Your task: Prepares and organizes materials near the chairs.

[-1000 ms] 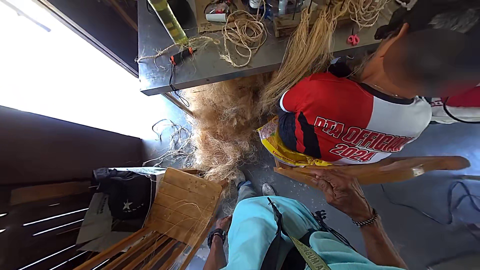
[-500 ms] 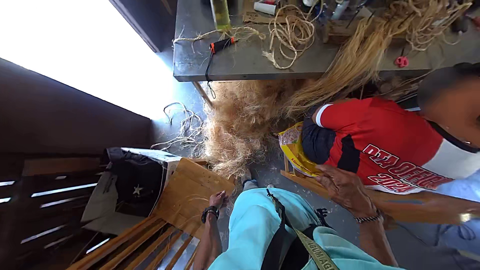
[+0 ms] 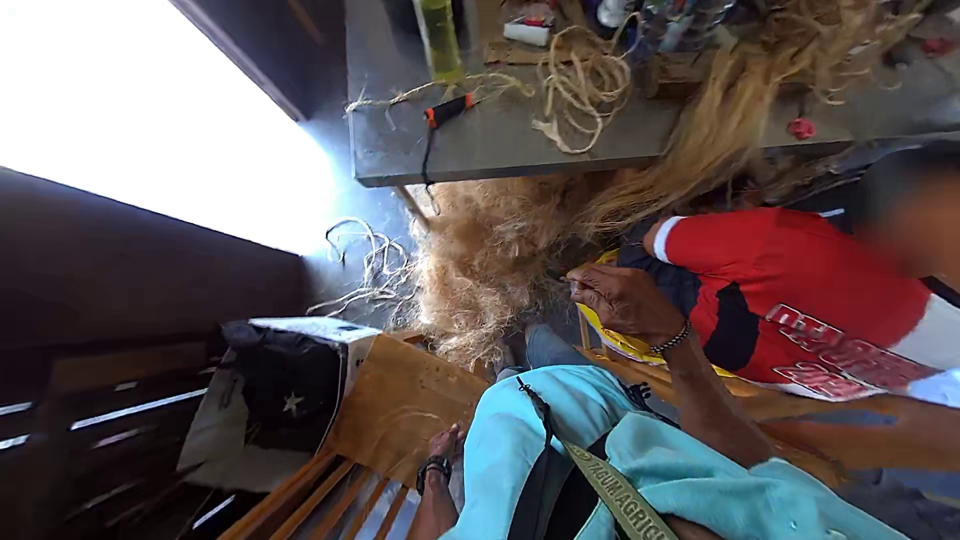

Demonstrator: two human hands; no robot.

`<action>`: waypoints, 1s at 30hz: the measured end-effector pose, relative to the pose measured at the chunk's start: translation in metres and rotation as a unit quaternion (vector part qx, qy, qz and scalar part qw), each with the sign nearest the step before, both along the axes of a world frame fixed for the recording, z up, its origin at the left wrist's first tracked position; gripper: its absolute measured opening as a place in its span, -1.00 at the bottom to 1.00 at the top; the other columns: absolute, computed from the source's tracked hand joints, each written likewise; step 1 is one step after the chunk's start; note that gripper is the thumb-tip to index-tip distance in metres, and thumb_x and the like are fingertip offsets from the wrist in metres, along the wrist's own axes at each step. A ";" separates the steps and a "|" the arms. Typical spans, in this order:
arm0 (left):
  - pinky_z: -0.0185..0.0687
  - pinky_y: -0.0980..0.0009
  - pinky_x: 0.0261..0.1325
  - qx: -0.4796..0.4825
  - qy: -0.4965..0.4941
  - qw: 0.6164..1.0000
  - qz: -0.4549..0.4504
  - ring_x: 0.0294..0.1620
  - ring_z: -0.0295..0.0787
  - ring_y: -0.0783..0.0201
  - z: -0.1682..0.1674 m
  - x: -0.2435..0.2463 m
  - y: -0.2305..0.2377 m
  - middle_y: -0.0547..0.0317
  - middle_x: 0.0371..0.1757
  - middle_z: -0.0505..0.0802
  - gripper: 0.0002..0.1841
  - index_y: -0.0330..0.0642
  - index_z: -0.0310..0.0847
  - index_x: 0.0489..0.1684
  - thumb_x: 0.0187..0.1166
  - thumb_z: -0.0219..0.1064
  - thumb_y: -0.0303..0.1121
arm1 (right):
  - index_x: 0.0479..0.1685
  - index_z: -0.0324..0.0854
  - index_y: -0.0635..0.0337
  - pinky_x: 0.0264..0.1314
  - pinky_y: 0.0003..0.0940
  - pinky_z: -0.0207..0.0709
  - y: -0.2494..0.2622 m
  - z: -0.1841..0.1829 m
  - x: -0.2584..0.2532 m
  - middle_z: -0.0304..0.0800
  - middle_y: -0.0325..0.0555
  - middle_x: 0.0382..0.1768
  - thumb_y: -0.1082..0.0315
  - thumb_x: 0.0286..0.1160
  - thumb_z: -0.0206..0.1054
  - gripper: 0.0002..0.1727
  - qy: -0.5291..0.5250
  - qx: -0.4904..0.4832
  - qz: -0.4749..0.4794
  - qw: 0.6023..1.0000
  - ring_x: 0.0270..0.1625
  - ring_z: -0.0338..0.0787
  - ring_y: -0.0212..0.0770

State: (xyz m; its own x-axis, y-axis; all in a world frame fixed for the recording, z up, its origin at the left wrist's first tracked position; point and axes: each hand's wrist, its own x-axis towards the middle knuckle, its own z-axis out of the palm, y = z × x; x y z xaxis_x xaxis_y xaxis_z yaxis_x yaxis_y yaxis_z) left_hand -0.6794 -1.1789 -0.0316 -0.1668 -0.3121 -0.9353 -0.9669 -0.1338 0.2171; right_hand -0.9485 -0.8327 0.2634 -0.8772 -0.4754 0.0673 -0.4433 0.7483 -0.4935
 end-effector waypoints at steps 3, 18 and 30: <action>0.68 0.11 0.20 0.004 -0.002 1.000 -0.008 0.04 0.82 0.03 0.025 -0.031 0.005 -0.25 0.14 0.84 -0.59 -0.46 0.57 0.37 0.84 0.15 -0.25 | 0.16 0.79 0.19 0.00 0.16 0.72 -0.011 -0.014 -0.020 0.89 0.07 -0.07 0.23 0.61 0.32 -0.69 -0.075 0.022 0.031 0.996 -0.07 0.89 0.09; 0.76 0.11 0.04 -0.029 0.024 0.995 0.093 -0.12 0.86 0.04 -0.009 -0.108 0.012 -0.27 0.02 0.87 -0.58 -0.48 0.58 0.31 0.85 0.14 -0.22 | 0.29 0.74 0.14 0.20 0.21 0.61 -0.022 -0.002 -0.207 0.87 0.13 0.04 0.20 0.68 0.28 -0.65 -0.190 0.062 0.068 0.977 0.12 0.84 0.16; 0.73 0.13 -0.08 -0.040 0.059 0.993 0.090 -0.18 0.81 0.09 0.053 -0.234 0.021 -0.26 0.03 0.83 -0.59 -0.42 0.50 0.43 0.86 0.11 -0.24 | 0.49 0.60 0.16 0.51 0.26 0.45 0.156 0.099 -0.430 0.68 0.20 0.41 0.19 0.69 0.17 -0.53 0.134 0.036 -0.290 0.947 0.46 0.67 0.21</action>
State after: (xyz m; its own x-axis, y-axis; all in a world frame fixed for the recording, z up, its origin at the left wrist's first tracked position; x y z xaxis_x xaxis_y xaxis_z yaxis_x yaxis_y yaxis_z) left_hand -0.9133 -1.1581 0.0211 -0.2080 -0.4203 -0.8832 -0.8959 -0.2806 0.3445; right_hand -1.3781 -0.6763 0.3623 -0.9480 0.0689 0.3109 -0.0501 0.9319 -0.3593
